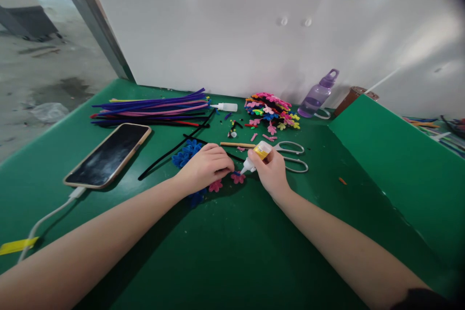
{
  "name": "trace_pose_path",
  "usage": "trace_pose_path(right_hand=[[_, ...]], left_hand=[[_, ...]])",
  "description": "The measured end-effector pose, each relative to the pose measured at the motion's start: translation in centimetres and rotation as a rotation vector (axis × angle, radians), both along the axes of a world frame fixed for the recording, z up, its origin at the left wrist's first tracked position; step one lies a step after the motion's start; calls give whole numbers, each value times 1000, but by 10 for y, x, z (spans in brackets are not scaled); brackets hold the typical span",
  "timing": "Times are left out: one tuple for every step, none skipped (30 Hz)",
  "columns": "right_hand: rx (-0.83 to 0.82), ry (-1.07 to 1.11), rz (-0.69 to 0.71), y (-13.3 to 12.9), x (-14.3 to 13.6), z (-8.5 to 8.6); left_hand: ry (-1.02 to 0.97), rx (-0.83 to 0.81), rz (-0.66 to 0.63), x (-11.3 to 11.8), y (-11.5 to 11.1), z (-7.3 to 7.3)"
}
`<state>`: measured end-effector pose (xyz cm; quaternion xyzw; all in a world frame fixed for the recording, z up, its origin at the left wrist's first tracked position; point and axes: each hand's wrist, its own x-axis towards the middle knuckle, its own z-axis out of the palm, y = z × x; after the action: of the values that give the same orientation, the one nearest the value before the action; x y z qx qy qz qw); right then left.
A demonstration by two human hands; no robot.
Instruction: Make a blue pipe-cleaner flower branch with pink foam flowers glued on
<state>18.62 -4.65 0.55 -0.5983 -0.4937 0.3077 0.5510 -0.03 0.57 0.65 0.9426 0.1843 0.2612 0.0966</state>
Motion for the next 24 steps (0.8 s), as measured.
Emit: trace_pose_path(right_hand=[[0, -6, 5, 0, 0, 0], [1, -9, 14, 0, 0, -1], [3, -10, 24, 0, 1, -1], [3, -11, 30, 0, 1, -1], [1, -12, 32, 0, 1, -1], [-2, -13, 28, 0, 1, 0], [-6, -15, 26, 0, 0, 0], [-9, -19, 20, 0, 0, 0], [-9, -22, 9, 0, 0, 0], [-4, -23, -2, 0, 0, 0], [7, -20, -13, 0, 0, 0], [21, -9, -26, 0, 1, 0], [37, 11, -35, -1, 1, -1], [56, 36, -42, -1, 1, -1], [73, 62, -43, -1, 1, -1], [88, 85, -43, -2, 1, -1], [101, 103, -42, -2, 1, -1], [108, 116, -37, -2, 1, -1], [108, 126, -31, -3, 1, -1], [100, 135, -25, -3, 0, -1], [88, 141, -14, -3, 0, 0], [76, 142, -2, -3, -1, 0], [68, 138, 9, -2, -1, 0], [62, 130, 21, -2, -1, 1]], left_hand=[[-2, 6, 0, 0, 0, 0], [-3, 11, -1, 0, 0, 0], [-2, 16, -3, 0, 0, 0], [-1, 22, -5, 0, 0, 0], [2, 26, -8, 0, 0, 0], [4, 30, -11, 0, 0, 0], [6, 33, -14, 0, -1, 0], [8, 35, -18, 0, -1, 0], [9, 37, -20, 0, -1, 0], [11, 38, -24, 0, -1, 0], [13, 38, -27, 0, -1, 0], [13, 37, -29, 0, -1, 0], [14, 36, -30, 0, -1, 0], [14, 35, -32, 0, -1, -1], [15, 34, -33, -1, -1, -1], [17, 34, -34, -1, -1, -1], [20, 34, -34, -1, -1, -1], [23, 35, -35, -1, -1, -1], [26, 36, -36, -1, -1, -1], [30, 35, -36, -2, -1, -1], [35, 34, -37, -2, -1, -1], [39, 33, -37, -2, -1, -2], [43, 31, -38, -2, -1, -2], [46, 30, -38, -1, -1, -2]])
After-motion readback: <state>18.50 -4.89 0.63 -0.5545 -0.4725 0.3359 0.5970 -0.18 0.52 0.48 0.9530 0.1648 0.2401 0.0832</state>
